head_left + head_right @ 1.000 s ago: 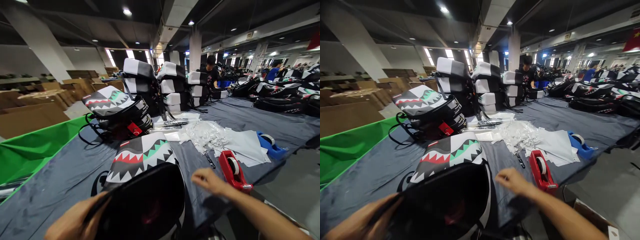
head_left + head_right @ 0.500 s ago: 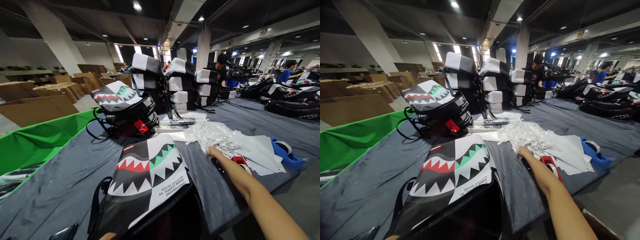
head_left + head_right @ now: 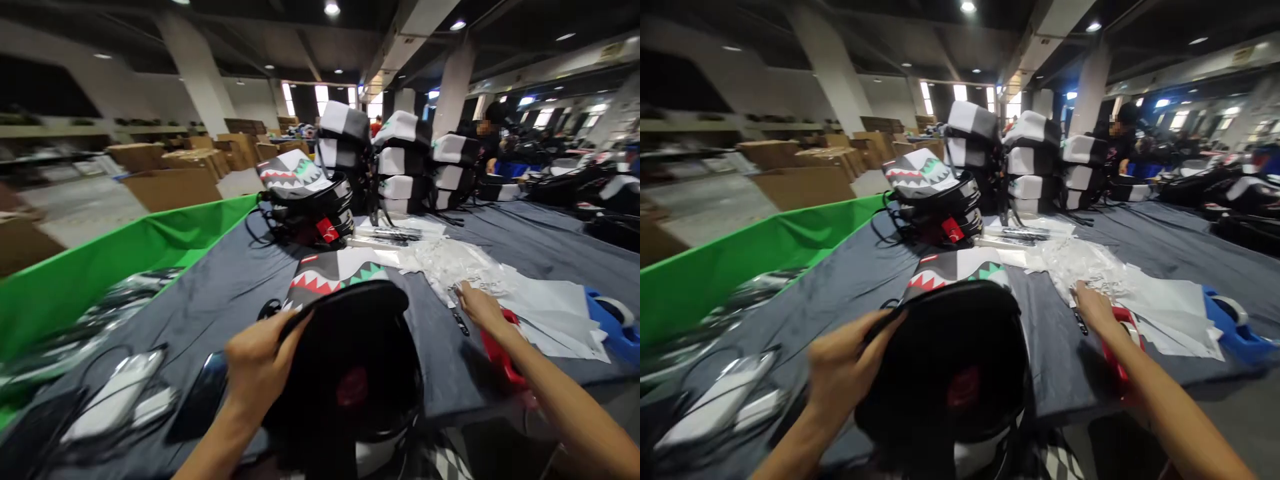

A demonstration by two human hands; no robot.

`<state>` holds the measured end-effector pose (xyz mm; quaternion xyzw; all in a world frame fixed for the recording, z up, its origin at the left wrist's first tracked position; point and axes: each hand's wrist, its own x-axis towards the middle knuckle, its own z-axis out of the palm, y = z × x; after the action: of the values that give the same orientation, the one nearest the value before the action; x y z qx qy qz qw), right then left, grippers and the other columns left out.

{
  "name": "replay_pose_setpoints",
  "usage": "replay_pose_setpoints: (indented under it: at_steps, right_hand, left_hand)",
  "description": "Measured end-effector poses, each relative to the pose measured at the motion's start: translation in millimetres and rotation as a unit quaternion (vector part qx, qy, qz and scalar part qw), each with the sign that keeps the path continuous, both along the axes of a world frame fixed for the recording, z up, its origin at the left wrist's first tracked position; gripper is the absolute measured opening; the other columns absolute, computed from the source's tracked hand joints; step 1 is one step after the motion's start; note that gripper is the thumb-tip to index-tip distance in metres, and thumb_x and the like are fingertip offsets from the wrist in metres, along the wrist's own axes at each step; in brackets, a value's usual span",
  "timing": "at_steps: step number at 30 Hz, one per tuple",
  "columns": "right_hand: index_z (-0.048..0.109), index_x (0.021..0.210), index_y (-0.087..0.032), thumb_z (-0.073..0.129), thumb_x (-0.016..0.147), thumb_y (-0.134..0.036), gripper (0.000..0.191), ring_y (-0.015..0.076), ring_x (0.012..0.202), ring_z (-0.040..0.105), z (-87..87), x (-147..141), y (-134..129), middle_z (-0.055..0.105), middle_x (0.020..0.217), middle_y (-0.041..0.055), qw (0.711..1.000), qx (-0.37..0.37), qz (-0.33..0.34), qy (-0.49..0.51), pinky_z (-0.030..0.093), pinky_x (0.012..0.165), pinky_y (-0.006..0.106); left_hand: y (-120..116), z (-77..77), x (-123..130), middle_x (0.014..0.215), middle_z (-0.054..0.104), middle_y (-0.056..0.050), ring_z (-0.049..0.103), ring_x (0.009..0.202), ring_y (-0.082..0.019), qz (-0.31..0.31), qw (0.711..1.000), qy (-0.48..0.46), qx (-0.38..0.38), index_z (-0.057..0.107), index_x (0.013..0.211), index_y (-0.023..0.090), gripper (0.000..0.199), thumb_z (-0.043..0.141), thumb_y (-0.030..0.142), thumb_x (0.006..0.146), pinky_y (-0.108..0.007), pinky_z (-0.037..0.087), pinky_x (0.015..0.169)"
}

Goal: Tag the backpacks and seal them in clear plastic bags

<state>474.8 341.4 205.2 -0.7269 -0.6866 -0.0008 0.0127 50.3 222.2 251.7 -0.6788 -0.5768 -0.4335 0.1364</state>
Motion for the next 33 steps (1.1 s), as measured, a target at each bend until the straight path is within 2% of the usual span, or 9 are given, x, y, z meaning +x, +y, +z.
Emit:
replay_pose_setpoints:
  at_steps: [2,4,7,11,18,22,25,28,33]
  right_hand:
    - [0.061,0.11,-0.018,0.036,0.103,-0.03,0.028,0.0219,0.071,0.067,-3.5,-33.8,-52.4,0.07,0.08,0.0101,0.949,0.199,0.236,0.066,0.046,0.064,0.033]
    - [0.063,0.095,-0.023,0.042,0.102,-0.029,0.023,0.0165,0.058,0.061,-12.0,-75.9,-102.3,0.064,0.066,0.0015,0.802,0.308,0.496,0.124,0.042,0.057,0.03]
    - [0.059,0.079,-0.024,0.04,0.101,-0.025,0.029,0.0115,0.042,0.044,-13.8,-139.0,-137.6,0.051,0.052,-0.0049,0.613,0.379,0.67,0.178,0.032,0.046,0.029]
    - [0.062,0.102,-0.02,0.056,0.093,-0.013,0.013,0.0174,0.074,0.064,21.2,-165.4,-108.2,0.071,0.083,0.0035,0.715,0.423,0.541,0.133,0.047,0.065,0.031]
    - [0.058,0.121,-0.024,0.073,0.084,-0.028,0.04,0.0248,0.103,0.062,53.9,-143.0,-51.2,0.067,0.112,0.0093,0.751,0.464,0.348,0.317,0.052,0.088,0.04]
    - [0.064,0.108,-0.02,0.075,0.078,-0.052,0.046,0.0231,0.086,0.065,47.6,-160.9,-24.2,0.069,0.097,0.0044,0.775,0.268,0.301,0.487,0.053,0.077,0.035]
    - [0.067,0.086,-0.021,0.074,0.077,-0.056,0.038,0.0182,0.071,0.061,46.5,-166.4,-18.8,0.066,0.077,-0.0013,0.758,0.218,0.284,0.545,0.049,0.068,0.03]
    - [0.068,0.084,-0.021,0.075,0.077,-0.055,0.036,0.0169,0.071,0.06,44.8,-160.7,-29.3,0.066,0.077,-0.0017,0.749,0.237,0.286,0.548,0.047,0.068,0.029]
    - [0.07,0.084,-0.022,0.072,0.083,-0.051,0.029,0.0157,0.069,0.06,39.5,-141.2,-46.5,0.068,0.076,-0.0011,0.748,0.24,0.317,0.532,0.046,0.066,0.027]
  left_hand:
    - [13.4,21.6,10.1,0.075,0.077,-0.003,0.068,0.061,-0.016,0.002,1.0,0.013,-0.026,0.077,0.089,0.021,0.036,0.052,0.045,0.097,-0.025,0.039,0.057]
    - [23.6,37.3,18.4,0.072,0.075,-0.004,0.067,0.061,-0.017,0.018,0.997,0.036,-0.065,0.077,0.089,0.021,0.031,0.056,0.042,0.096,-0.026,0.036,0.058]
    - [27.7,50.6,26.0,0.068,0.074,-0.005,0.062,0.058,-0.016,0.045,0.991,0.053,-0.118,0.078,0.088,0.021,0.024,0.061,0.037,0.094,-0.026,0.031,0.057]
    - [22.3,56.5,27.4,0.065,0.071,-0.003,0.056,0.055,-0.014,0.049,0.987,0.05,-0.147,0.077,0.088,0.021,0.023,0.062,0.037,0.094,-0.026,0.029,0.058]
    - [27.6,54.9,25.8,0.065,0.071,-0.003,0.059,0.057,-0.015,0.044,0.988,0.061,-0.138,0.077,0.088,0.021,0.028,0.06,0.042,0.095,-0.027,0.032,0.058]
    - [17.9,37.4,33.0,0.086,0.077,-0.008,0.07,0.079,-0.02,0.031,0.985,0.132,0.106,0.072,0.099,0.017,0.016,0.062,0.028,0.095,-0.031,0.046,0.075]
    - [9.4,3.4,47.1,0.109,0.075,-0.007,0.068,0.105,-0.019,-0.171,0.914,0.271,0.251,0.063,0.122,0.018,0.031,0.06,0.01,0.091,-0.033,0.047,0.098]
    - [19.6,-48.4,62.2,0.134,0.066,-0.002,0.062,0.121,-0.014,-0.348,0.852,0.389,0.043,0.048,0.142,0.027,0.051,0.047,0.007,0.095,-0.028,0.048,0.104]
    - [57.5,-124.5,59.6,0.162,0.031,-0.011,0.035,0.147,-0.029,-0.236,0.859,0.304,-0.338,0.023,0.158,0.024,0.066,0.05,0.038,0.099,-0.047,0.032,0.121]
